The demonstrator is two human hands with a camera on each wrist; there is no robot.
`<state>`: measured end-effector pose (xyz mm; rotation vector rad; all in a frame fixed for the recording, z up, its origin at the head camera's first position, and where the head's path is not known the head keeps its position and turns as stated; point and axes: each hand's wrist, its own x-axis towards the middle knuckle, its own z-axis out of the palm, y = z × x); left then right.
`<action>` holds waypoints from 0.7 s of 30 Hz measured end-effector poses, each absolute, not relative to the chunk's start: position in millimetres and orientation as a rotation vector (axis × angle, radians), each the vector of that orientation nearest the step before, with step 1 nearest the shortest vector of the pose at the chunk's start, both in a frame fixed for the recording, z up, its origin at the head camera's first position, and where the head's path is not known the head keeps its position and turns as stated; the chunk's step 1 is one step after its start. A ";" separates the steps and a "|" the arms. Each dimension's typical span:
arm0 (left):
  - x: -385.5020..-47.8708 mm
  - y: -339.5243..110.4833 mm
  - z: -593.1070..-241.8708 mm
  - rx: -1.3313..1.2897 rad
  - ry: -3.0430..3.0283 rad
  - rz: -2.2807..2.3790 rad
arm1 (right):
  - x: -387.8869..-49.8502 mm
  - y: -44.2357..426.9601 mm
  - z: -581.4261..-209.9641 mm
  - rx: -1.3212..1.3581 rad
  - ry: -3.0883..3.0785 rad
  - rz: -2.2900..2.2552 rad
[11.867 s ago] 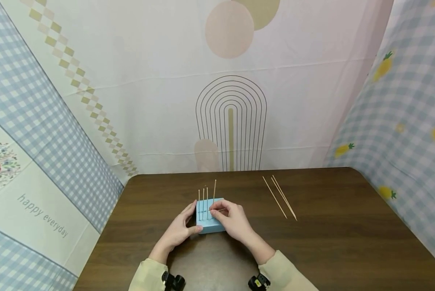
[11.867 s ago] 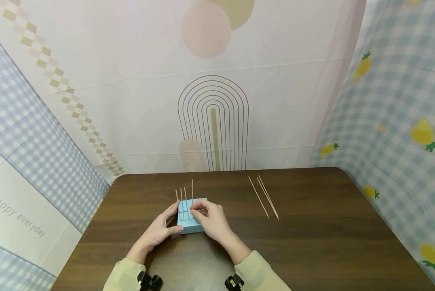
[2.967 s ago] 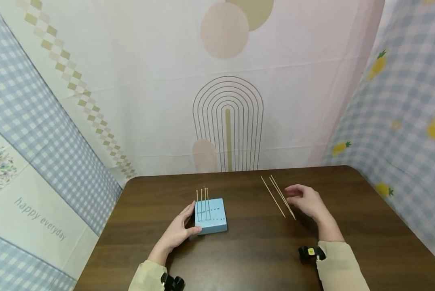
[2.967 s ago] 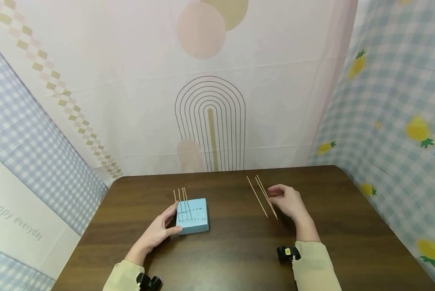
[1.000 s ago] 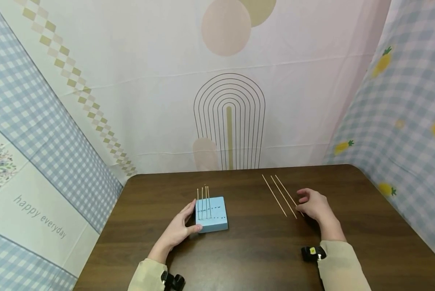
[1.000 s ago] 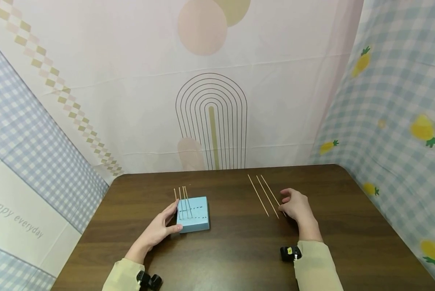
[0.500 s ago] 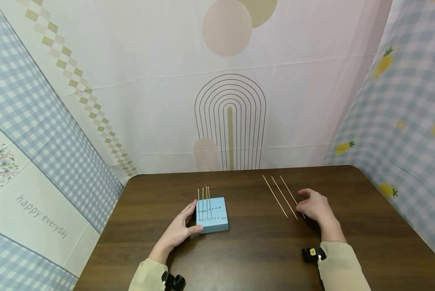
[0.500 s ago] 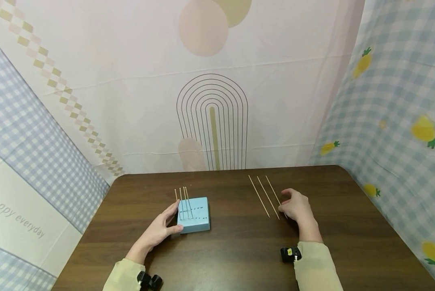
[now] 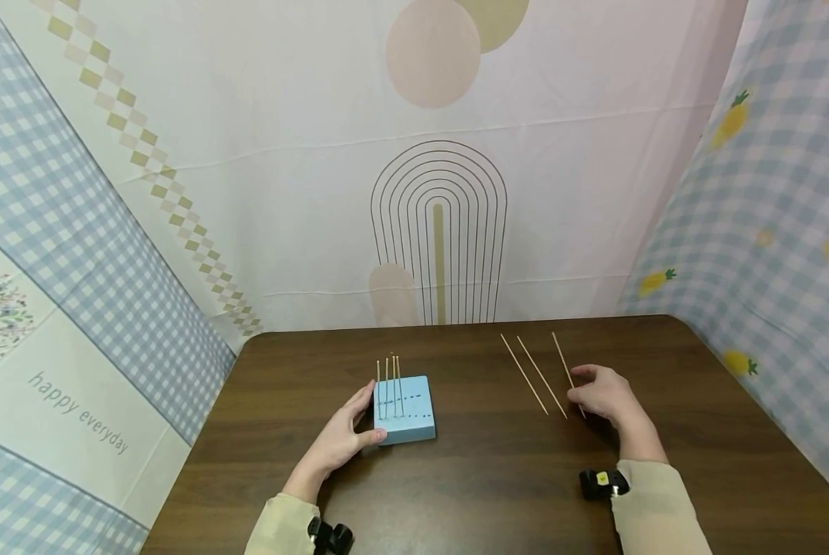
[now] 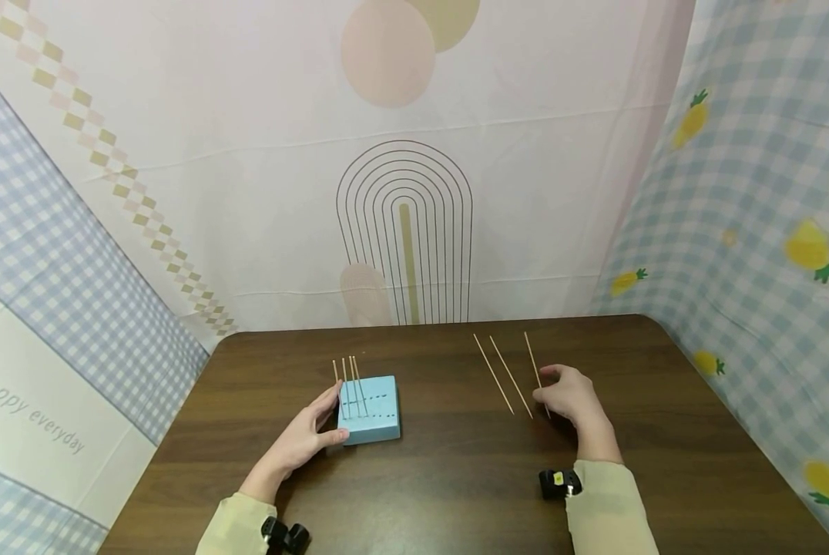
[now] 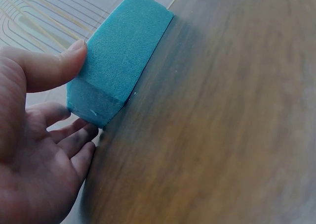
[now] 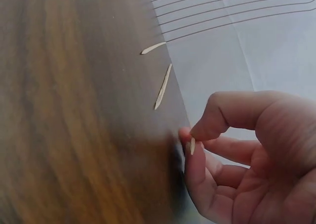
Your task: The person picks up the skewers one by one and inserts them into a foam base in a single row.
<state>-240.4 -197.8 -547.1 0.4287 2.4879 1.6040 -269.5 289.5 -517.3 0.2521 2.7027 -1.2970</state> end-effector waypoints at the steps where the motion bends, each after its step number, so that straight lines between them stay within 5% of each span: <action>1: -240.2 -197.7 -546.8 0.429 2.485 1.608 | -269.4 289.4 -517.2 0.250 2.693 -1.316; 21: -238.9 -197.3 -546.3 0.442 2.505 1.582 | -268.7 246.3 -490.8 0.034 2.639 -1.784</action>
